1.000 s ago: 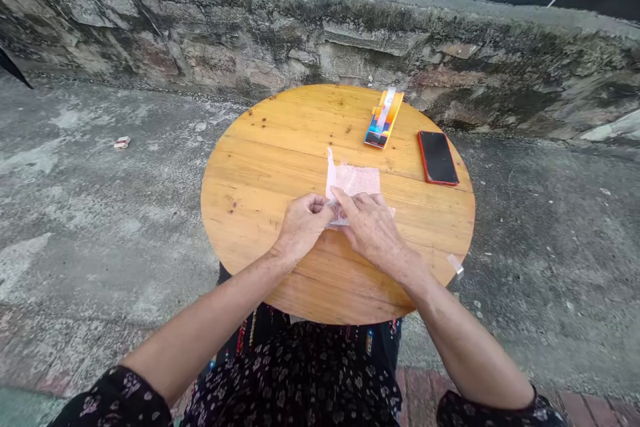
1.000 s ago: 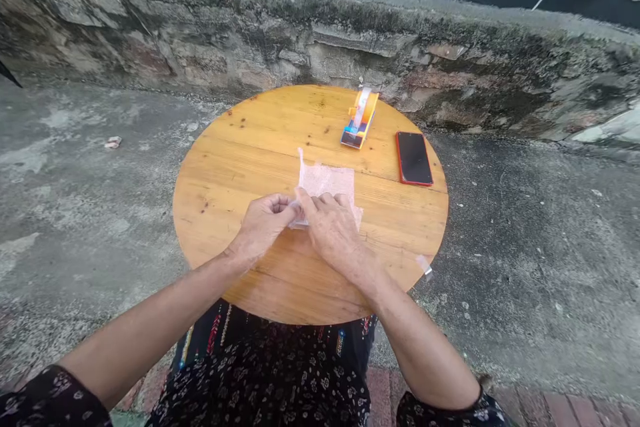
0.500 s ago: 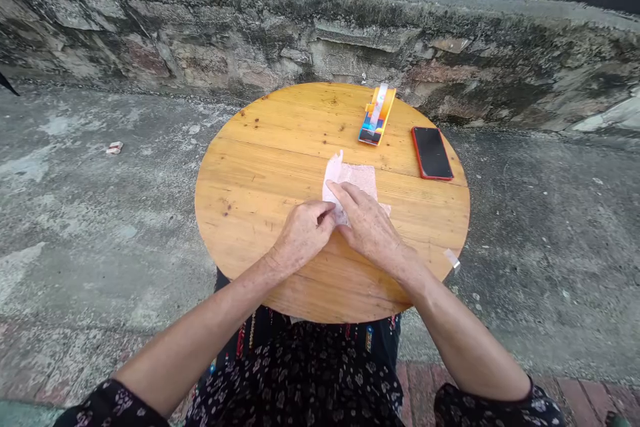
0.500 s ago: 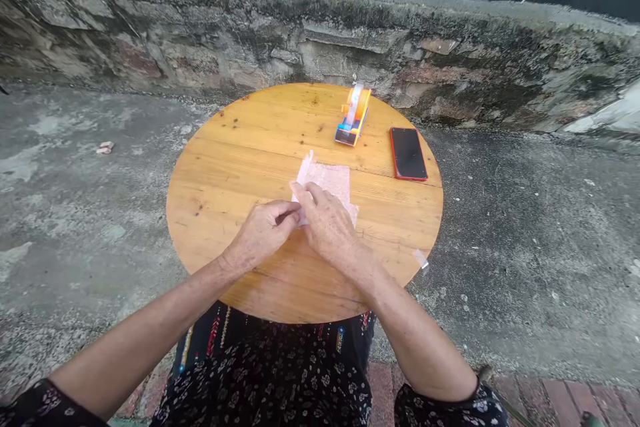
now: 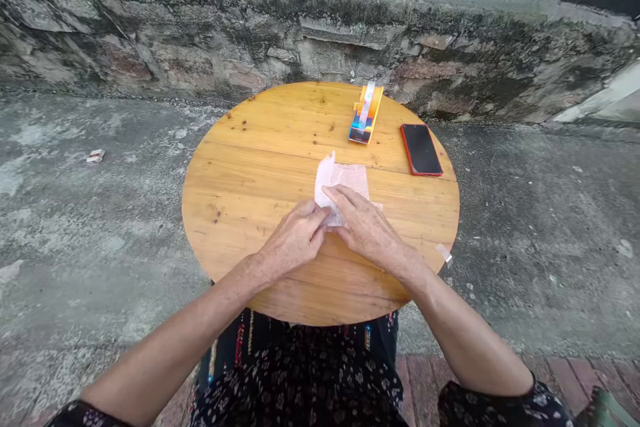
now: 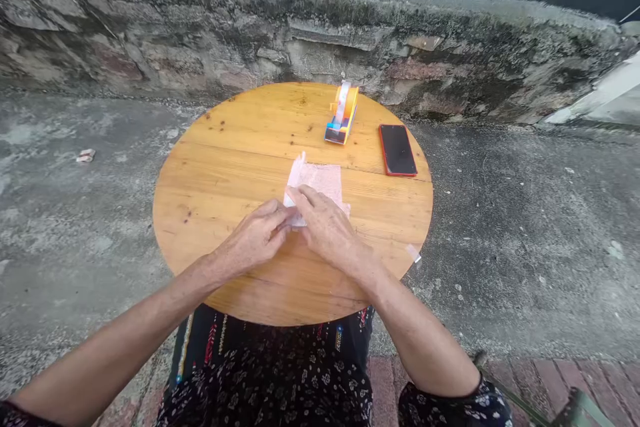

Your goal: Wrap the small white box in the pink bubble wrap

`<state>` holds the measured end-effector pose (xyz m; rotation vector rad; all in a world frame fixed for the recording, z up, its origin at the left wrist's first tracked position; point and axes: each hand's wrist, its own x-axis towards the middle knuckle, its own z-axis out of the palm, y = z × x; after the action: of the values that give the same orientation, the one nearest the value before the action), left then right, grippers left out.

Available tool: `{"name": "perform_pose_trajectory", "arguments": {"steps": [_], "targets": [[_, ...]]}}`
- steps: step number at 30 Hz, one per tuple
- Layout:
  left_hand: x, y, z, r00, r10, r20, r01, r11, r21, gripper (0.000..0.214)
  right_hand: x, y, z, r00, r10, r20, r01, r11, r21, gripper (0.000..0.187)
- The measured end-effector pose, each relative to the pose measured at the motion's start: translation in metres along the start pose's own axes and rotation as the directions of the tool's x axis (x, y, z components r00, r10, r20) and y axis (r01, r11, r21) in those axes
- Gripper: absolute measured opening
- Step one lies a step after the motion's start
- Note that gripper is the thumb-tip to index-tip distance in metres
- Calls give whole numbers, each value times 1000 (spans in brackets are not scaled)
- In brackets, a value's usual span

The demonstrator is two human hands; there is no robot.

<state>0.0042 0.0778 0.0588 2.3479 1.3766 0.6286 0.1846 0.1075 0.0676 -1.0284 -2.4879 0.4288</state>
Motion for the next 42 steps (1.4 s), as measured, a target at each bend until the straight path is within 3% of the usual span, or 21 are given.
{"name": "perform_pose_trajectory", "arguments": {"steps": [11, 21, 29, 37, 42], "targets": [[12, -20, -1, 991, 131, -6, -131, 989, -63, 25, 2, 5, -4, 1000, -12, 21, 11, 999, 44, 66], [6, -18, 5, 993, 75, -91, -82, 994, -76, 24, -8, 15, -9, 998, 31, 53, -24, 992, -123, 74], [3, -17, 8, 987, 67, -146, -83, 991, -109, 24, 1, 23, 1, 995, 33, 98, -22, 993, -114, 75], [-11, -3, 9, 983, 119, -141, -119, 993, 4, 27, -13, 14, 3, 998, 15, 59, -10, 997, -82, 76], [-16, -1, 10, 986, 128, -110, -113, 984, 134, 27, -23, 9, -8, 995, 63, 76, -62, 998, -9, 77]]}}
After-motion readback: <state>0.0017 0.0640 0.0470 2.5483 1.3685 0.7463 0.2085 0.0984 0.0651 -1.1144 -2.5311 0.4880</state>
